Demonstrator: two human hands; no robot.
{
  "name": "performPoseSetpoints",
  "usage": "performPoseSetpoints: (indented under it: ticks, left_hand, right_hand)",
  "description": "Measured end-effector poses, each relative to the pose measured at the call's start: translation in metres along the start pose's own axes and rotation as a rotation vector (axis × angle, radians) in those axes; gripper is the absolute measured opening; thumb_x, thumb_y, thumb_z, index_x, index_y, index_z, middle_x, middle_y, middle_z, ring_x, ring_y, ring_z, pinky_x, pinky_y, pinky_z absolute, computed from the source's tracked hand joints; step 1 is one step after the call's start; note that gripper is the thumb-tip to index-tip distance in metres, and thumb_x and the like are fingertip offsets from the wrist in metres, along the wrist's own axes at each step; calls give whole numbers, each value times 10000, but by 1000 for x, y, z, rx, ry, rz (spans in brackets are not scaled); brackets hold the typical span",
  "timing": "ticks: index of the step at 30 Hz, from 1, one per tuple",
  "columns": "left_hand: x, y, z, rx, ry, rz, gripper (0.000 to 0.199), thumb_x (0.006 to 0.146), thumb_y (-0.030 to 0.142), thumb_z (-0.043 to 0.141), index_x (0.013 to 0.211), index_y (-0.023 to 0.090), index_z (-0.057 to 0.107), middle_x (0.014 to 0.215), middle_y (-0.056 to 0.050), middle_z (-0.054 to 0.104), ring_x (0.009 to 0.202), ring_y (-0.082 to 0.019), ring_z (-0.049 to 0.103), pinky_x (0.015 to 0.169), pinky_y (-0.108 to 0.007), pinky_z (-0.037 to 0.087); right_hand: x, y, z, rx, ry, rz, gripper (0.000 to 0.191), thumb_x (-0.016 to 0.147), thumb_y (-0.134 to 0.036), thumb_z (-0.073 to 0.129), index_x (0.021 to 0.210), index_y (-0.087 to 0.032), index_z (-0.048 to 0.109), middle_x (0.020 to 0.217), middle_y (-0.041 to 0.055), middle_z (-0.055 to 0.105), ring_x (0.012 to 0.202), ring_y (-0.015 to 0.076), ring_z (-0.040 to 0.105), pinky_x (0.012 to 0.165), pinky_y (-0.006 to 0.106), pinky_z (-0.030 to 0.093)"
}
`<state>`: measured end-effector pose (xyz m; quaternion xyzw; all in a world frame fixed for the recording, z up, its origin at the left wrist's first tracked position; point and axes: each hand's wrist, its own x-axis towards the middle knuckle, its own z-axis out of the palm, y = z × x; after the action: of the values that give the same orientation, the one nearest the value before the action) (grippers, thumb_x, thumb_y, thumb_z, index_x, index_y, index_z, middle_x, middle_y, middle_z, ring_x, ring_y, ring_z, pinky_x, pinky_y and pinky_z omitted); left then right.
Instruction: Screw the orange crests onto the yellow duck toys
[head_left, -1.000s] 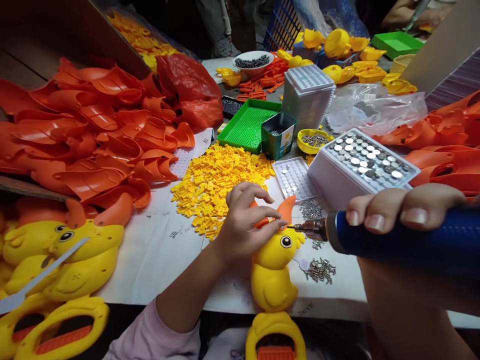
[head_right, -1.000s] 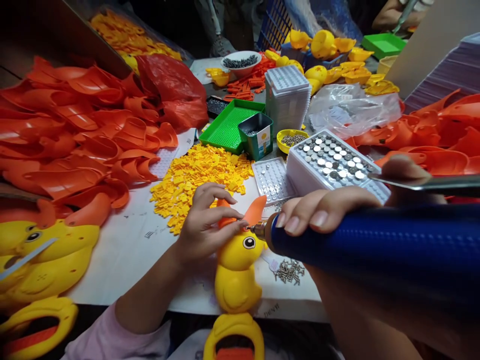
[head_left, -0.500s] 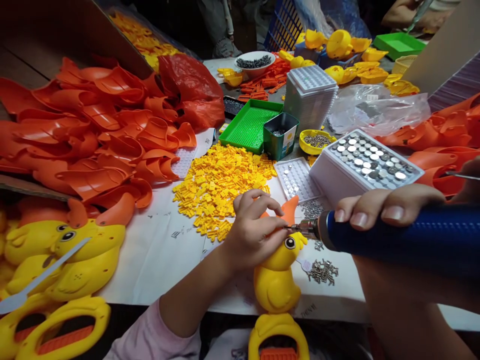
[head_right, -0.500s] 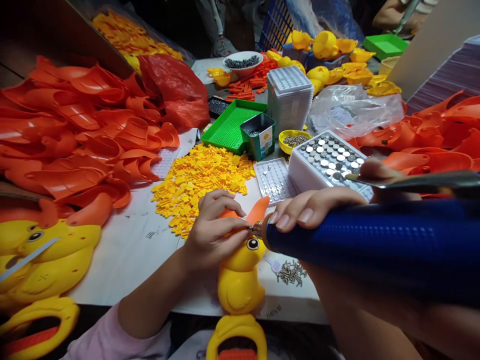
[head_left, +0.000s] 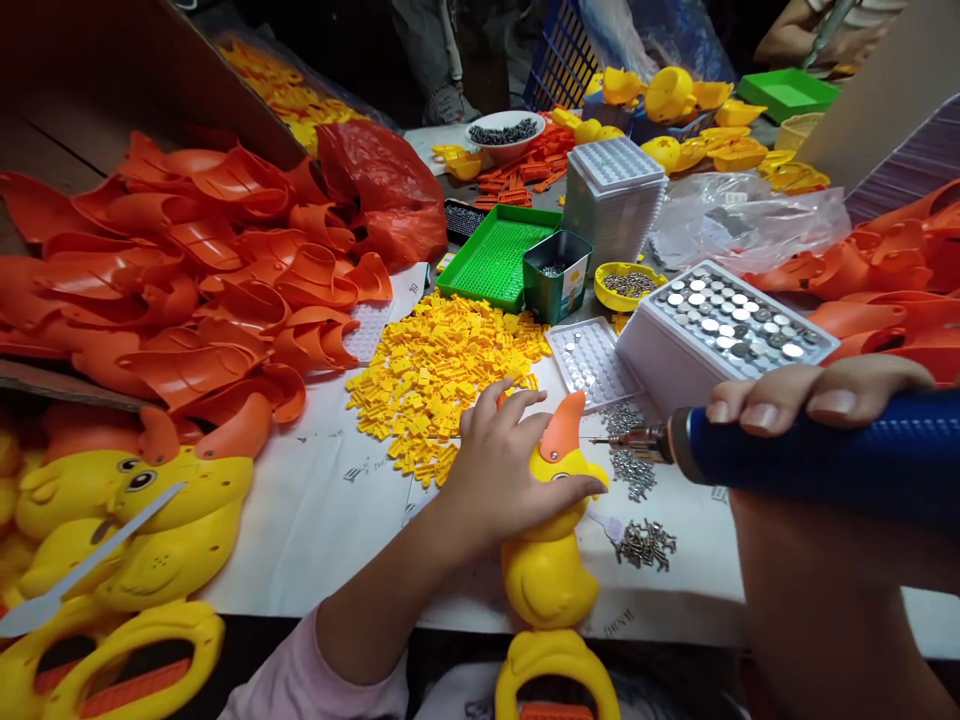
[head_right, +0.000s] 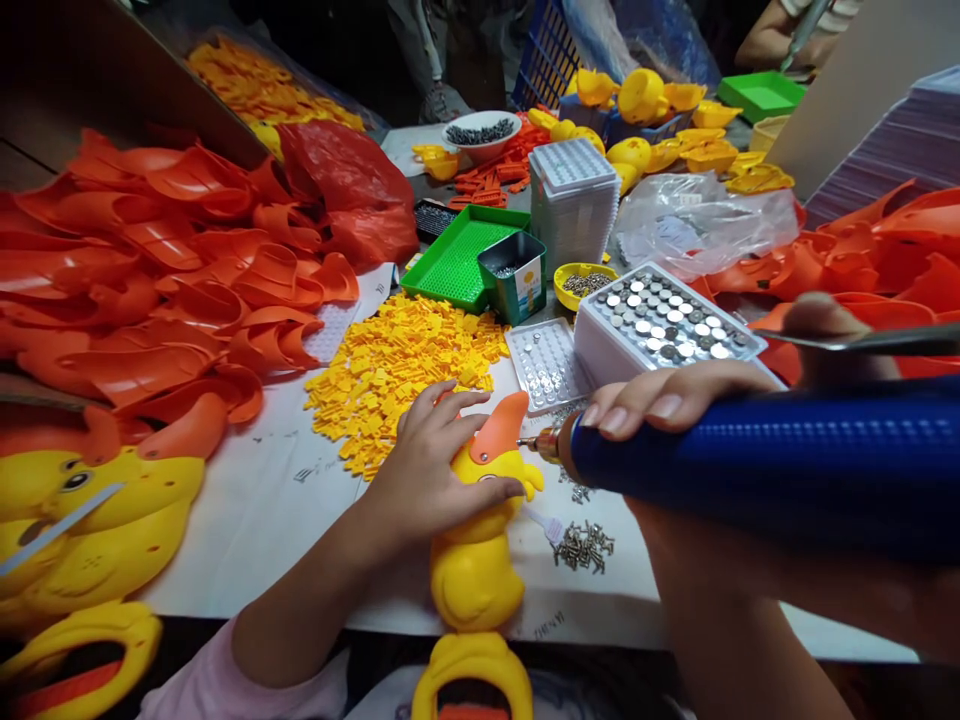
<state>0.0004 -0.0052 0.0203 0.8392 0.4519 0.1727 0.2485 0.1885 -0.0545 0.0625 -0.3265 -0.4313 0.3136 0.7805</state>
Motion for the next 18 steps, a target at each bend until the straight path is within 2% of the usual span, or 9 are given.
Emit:
performPoseSetpoints:
  ticks: [4, 8, 11, 13, 16, 18]
  left_hand:
    - [1, -2, -1, -166, 3, -122, 284, 707, 380, 752, 891, 176, 681, 1416, -136, 486, 1411, -418, 254, 1138, -648, 211]
    - [3, -7, 0, -419, 69, -223, 208, 647, 250, 759, 796, 185, 629, 1452, -131, 377, 1409, -386, 275, 1147, -606, 239]
    - [6, -11, 1, -596, 119, -292, 263, 641, 338, 783, 764, 182, 611, 1378, -139, 400, 1354, -363, 371, 1125, -552, 311]
    - [8, -14, 0, -677, 149, -320, 347, 621, 433, 806, 733, 170, 609, 1316, -141, 437, 1287, -355, 445, 1068, -507, 394]
    - [12, -16, 0, -895, 119, -357, 426, 612, 501, 816, 759, 160, 608, 1160, -120, 552, 1053, -286, 597, 860, -399, 526]
    - [14, -17, 1, -1103, 47, -402, 469, 619, 518, 814, 840, 162, 603, 963, -78, 620, 831, -212, 639, 716, -330, 538]
  right_hand:
    - [7, -3, -12, -9, 97, -29, 249, 760, -458, 719, 711, -216, 687, 622, -38, 524, 561, 154, 548, 603, 334, 522]
    - [14, 1, -24, -40, 121, -63, 294, 718, -521, 703, 701, -227, 685, 598, -13, 552, 542, 186, 548, 556, 363, 515]
    - [18, 5, -28, -26, 158, -167, 356, 711, -572, 669, 673, -218, 686, 560, -30, 489, 479, 160, 514, 497, 348, 492]
    - [19, 6, -29, -42, 180, -150, 338, 704, -556, 682, 674, -219, 682, 579, -39, 469, 498, 150, 524, 527, 340, 504]
    - [19, 5, -29, -16, 190, -164, 392, 672, -590, 682, 684, -199, 680, 618, -40, 472, 507, 145, 529, 520, 347, 505]
    - [18, 3, -32, 9, 181, -178, 400, 657, -591, 693, 677, -191, 681, 615, -36, 468, 511, 147, 530, 509, 352, 499]
